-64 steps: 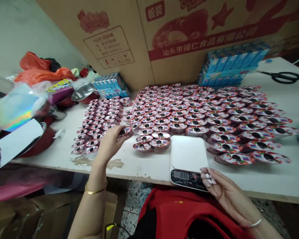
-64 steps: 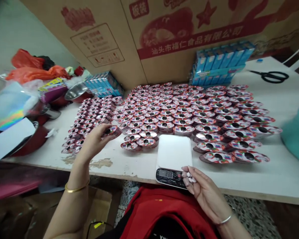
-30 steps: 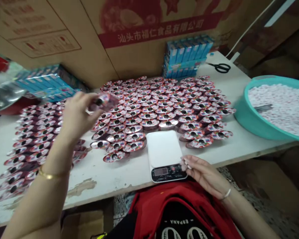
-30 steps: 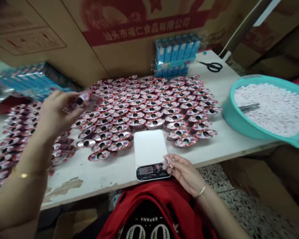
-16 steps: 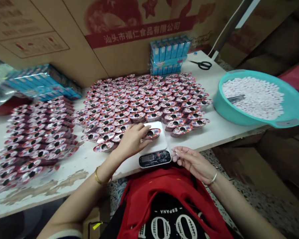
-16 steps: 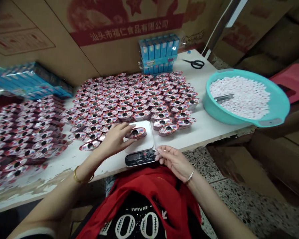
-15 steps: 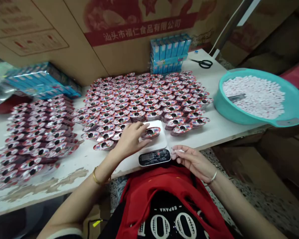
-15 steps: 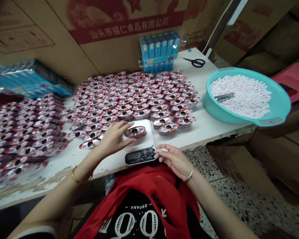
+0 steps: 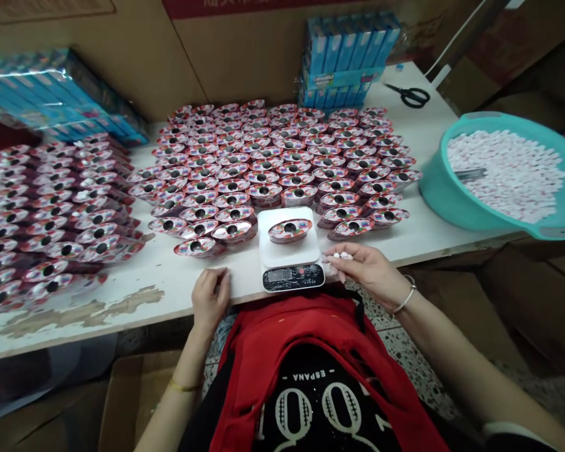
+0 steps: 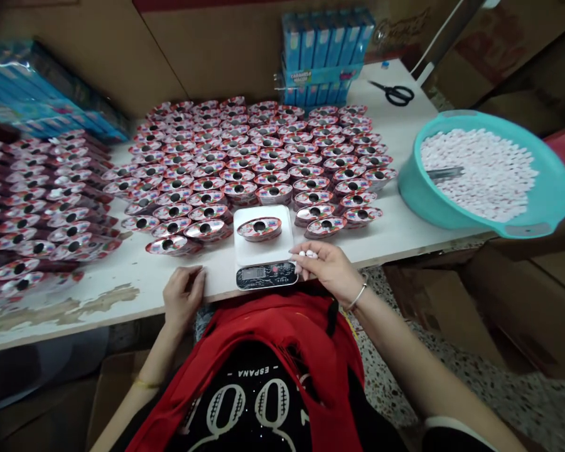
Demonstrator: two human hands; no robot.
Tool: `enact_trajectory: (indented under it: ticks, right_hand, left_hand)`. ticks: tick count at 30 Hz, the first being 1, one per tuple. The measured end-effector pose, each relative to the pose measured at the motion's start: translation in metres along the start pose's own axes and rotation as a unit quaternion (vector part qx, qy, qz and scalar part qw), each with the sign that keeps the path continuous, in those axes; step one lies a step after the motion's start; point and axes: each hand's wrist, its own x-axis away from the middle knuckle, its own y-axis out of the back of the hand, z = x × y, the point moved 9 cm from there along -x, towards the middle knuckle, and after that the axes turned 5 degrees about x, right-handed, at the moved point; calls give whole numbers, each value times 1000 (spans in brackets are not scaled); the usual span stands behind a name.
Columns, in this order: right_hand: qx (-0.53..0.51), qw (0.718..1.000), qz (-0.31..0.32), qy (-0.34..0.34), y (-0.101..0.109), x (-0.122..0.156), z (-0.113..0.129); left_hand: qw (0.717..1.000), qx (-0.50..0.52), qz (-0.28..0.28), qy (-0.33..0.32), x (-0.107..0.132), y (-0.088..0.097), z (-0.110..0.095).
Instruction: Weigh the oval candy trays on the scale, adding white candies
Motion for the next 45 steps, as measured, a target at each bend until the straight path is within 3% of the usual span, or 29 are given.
enact_trajectory:
  ticks: [5,8,11,16,21,24,27,30,32,34,38,41,45]
  right_hand:
    - [129,987,17,98,-21,-17,56]
    - [215,967,20,137,-39,-31,79]
    - [333,926,15,176,-55,-44,91]
    - [511,826,3,239,-73,-50,102]
    - [544,801,24,248,-82,-49,100]
    - [532,809,29,246,-84,-49,99]
    - [481,838,24,255,-82,-49,102]
    - [368,899,0,235,-67,-50,106]
    - [252,951,-1,180,-50,-53,100]
    - [136,984,7,114,-34,-55,91]
    - [30,999,1,36,-8,-50,74]
    - [38,999,-12,37,1,-45,67]
    - [81,995,-2,63,-4,-44,65]
  left_hand:
    - [999,-42,2,-23,3,-9,3]
    - [999,-39,-2,-29,3,-7,4]
    - [999,-36,-5,-32,3,-6,4]
    - [999,-33,-4,-35,3,-6,6]
    - [999,-34,-3,-41,2,-7,6]
    - [998,-37,-5,-43,2,-6,5]
    - [998,-37,-7,-43,2,-6,5]
    - [999,-37,-5,-33,3,-7,6]
    - [999,-36,-1,-27,3,-8,7]
    - [999,-35,0,-27,3,-8,7]
    - [999,-36,1,-24,3,-8,8]
    - [999,-35,7,-20,3,-9,8]
    - [999,-35,8,-18,3,-9,7]
